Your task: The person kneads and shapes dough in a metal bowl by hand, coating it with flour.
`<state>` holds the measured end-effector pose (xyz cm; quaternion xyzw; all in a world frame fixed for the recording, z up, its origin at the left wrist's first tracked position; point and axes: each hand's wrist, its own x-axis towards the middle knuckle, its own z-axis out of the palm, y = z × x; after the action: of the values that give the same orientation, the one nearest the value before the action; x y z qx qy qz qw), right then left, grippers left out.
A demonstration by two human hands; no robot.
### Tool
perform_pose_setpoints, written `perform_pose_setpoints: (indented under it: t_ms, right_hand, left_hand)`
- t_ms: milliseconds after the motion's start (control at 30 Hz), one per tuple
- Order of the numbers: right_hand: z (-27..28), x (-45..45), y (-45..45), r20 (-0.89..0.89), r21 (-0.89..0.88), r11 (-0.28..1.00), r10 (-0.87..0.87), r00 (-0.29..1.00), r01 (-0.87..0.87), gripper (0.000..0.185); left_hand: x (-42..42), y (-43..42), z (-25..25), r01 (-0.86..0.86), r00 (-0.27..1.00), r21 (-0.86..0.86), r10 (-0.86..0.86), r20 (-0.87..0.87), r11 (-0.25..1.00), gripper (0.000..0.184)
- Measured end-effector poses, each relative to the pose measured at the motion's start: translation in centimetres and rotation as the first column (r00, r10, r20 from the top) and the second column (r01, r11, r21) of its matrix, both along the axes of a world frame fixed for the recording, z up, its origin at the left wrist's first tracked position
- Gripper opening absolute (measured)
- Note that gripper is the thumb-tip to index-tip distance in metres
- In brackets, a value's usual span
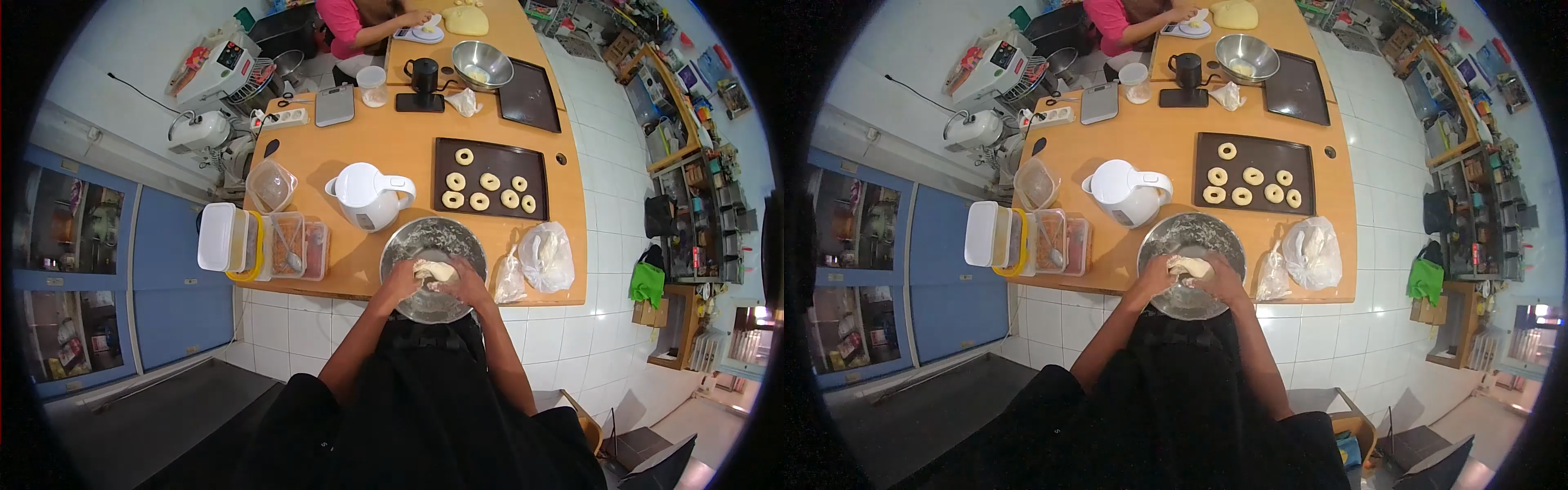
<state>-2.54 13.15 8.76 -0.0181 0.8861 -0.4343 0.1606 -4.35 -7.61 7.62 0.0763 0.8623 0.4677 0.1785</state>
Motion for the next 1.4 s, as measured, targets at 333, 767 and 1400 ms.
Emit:
perform_pose_setpoints:
  t_ms: [333,767,1400]
  right_hand:
    - [-1.2,-0.4,-2.6,-0.091,0.278,0.94,0.231,0.969,-0.198,0.04]
    - [-1.7,-0.5,-1.7,-0.087,0.156,0.971,0.197,0.976,-0.182,0.028]
    - [-1.5,-0.7,-1.2,0.071,0.105,0.958,0.26,0.963,-0.266,0.04]
  left_hand:
    - [-0.2,1.2,2.4,0.036,0.998,0.047,-0.038,0.05,0.998,0.029]
    - [-1.3,-1.0,2.1,-0.185,0.895,0.287,0.04,0.445,0.94,0.026]
    - [-0.4,1.6,1.2,-0.153,0.981,0.207,0.124,0.148,0.966,0.029]
